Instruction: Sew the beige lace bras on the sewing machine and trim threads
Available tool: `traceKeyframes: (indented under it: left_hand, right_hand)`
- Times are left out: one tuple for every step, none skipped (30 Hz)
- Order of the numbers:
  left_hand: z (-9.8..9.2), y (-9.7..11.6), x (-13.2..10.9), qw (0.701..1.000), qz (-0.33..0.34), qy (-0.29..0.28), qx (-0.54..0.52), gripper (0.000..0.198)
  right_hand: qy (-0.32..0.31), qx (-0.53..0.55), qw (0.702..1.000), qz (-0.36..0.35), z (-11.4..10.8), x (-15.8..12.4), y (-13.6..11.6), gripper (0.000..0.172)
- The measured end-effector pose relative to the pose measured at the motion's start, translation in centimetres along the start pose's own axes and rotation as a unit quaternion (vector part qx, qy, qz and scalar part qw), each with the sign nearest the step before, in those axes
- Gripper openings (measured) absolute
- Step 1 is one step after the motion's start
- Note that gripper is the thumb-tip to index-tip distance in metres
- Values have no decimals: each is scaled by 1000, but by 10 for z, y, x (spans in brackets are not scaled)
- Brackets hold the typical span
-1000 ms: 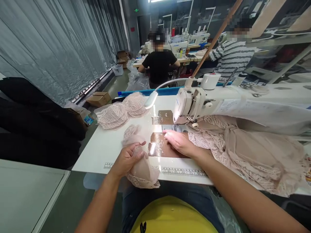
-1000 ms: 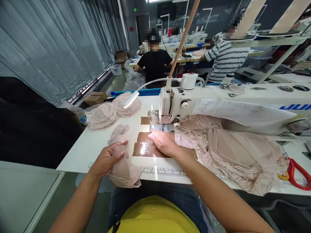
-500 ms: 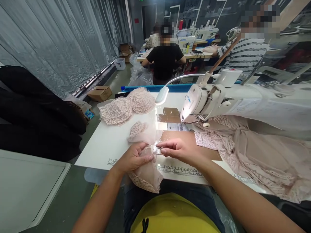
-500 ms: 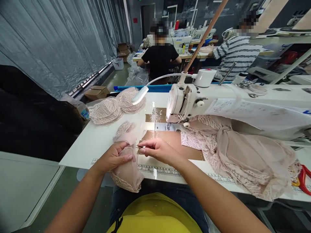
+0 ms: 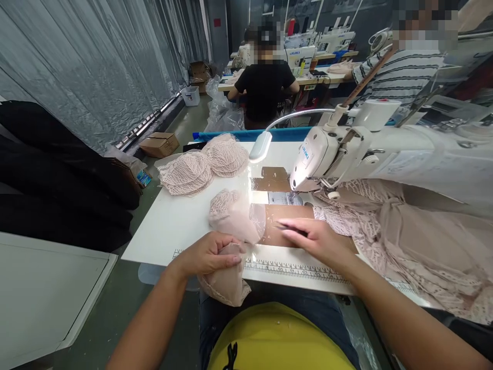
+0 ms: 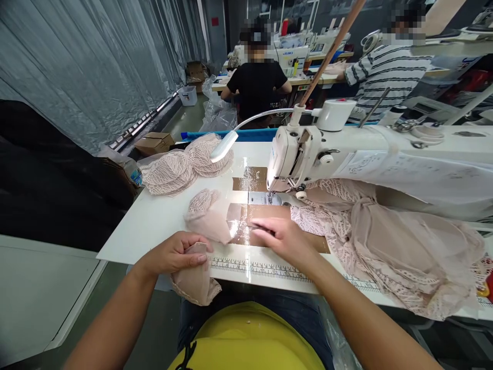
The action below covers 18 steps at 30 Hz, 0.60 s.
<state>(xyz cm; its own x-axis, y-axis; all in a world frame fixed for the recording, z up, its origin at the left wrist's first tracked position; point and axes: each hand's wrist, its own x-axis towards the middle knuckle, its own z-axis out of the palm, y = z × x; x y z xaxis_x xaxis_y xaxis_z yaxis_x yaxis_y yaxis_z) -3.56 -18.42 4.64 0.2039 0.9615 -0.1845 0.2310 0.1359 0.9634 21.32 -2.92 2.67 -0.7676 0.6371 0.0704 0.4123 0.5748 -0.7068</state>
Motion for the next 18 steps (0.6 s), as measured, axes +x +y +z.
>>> traceKeyframes:
  left_hand:
    - [-6, 0, -6, 1000, -8, 0, 14, 25]
    - [-13, 0, -11, 999, -13, 11, 29, 26]
    - [-22, 1, -16, 998, -15, 34, 51, 27]
    - [-32, 3, -20, 994, -19, 73, 80, 28]
    - [-42, 4, -22, 985, -23, 120, 119, 29]
    - [-51, 7, -22, 969, -23, 176, 174, 31]
    - [-59, 9, -20, 940, -13, 242, 240, 32]
    - [-64, 12, -16, 905, 3, 293, 307, 35]
    - [-65, 14, -10, 874, 21, 321, 365, 39]
    - [-64, 15, -4, 853, 39, 323, 408, 44]
    - [-59, 15, 3, 848, 52, 298, 436, 47]
    - [-51, 14, 11, 855, 61, 254, 448, 48]
    - [-43, 12, 18, 867, 64, 204, 451, 45]
    - [-34, 9, 26, 876, 65, 163, 449, 40]
    - [-25, 5, 32, 883, 60, 123, 449, 32]
    - [-18, 2, 37, 884, 53, 110, 452, 25]
    - [-12, -1, 41, 883, 46, 108, 455, 21]
    - [-8, -3, 43, 881, 42, 119, 457, 20]
  right_hand:
    - [34, -90, 995, -7, -7, -7, 16, 35]
    - [61, -169, 984, -16, -14, -14, 31, 34]
    - [90, -234, 968, -25, -19, -21, 46, 34]
    - [107, -278, 954, -32, -24, -28, 58, 35]
    - [120, -306, 944, -39, -26, -34, 66, 35]
    - [135, -321, 936, -41, -28, -40, 71, 35]
    - [145, -322, 934, -43, -28, -44, 71, 35]
    - [153, -311, 937, -43, -26, -48, 68, 34]
    - [158, -286, 945, -37, -24, -50, 62, 33]
    - [158, -249, 955, -29, -21, -51, 54, 32]
    - [155, -201, 967, -16, -16, -52, 45, 32]
    - [146, -145, 979, 1, -12, -51, 37, 31]
    - [135, -87, 987, 15, -7, -49, 29, 31]
    - [116, -26, 992, 29, -2, -48, 22, 31]
    - [93, 38, 994, 45, 4, -46, 17, 33]
    - [64, 107, 990, 65, 9, -43, 12, 37]
    - [32, 178, 980, 89, 14, -41, 9, 43]
    - [7, 246, 963, 113, 18, -39, 6, 50]
